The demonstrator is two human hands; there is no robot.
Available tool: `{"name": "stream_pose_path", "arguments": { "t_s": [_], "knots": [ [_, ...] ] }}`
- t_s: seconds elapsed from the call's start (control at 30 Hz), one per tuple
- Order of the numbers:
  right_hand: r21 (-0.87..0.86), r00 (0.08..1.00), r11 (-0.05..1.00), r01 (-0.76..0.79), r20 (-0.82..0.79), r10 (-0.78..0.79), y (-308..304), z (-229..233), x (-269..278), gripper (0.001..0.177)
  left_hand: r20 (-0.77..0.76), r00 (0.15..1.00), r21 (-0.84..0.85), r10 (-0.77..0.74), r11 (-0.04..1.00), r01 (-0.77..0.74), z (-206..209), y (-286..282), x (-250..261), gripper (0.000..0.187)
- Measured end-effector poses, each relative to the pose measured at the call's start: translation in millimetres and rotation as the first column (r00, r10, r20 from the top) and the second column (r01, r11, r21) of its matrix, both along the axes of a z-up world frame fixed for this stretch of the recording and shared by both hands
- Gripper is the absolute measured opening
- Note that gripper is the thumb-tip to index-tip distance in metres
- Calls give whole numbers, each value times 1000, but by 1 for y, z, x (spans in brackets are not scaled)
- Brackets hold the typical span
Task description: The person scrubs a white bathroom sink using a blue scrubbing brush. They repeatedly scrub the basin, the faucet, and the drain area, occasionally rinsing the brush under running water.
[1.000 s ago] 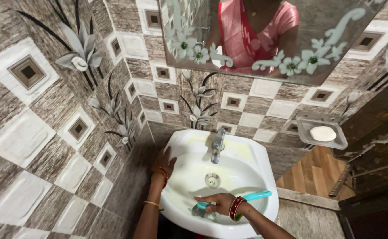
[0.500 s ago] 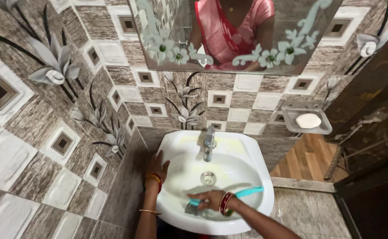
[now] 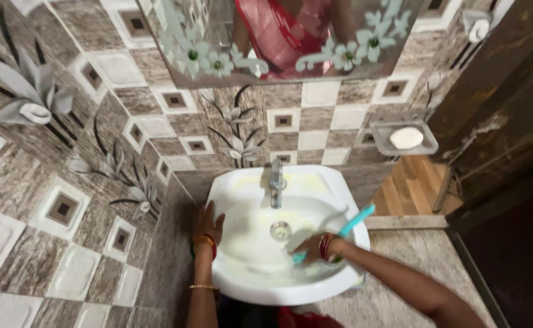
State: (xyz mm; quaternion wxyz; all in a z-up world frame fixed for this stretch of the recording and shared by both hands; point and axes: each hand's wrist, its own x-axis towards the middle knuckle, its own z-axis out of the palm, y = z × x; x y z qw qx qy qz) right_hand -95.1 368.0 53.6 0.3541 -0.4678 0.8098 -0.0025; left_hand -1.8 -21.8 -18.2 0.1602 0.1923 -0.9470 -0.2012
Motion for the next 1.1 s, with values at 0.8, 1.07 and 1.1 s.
{"name": "stream_pose_path", "arguments": {
  "t_s": [0.8, 1.07, 1.1],
  "knots": [
    [-318, 620, 884, 343, -630, -467, 121, 83, 68, 63, 145, 987, 51, 61, 996, -69, 67, 29, 20, 65],
    [-446, 562, 845, 297, -634, -532, 57, 48, -66, 51, -7, 1000, 47, -13, 999, 13, 36, 21, 23, 64],
    [-455, 567, 841, 291, -626, -535, 59, 50, -65, 53, -27, 1000, 42, -14, 999, 15, 34, 22, 27, 63]
  ]
}}
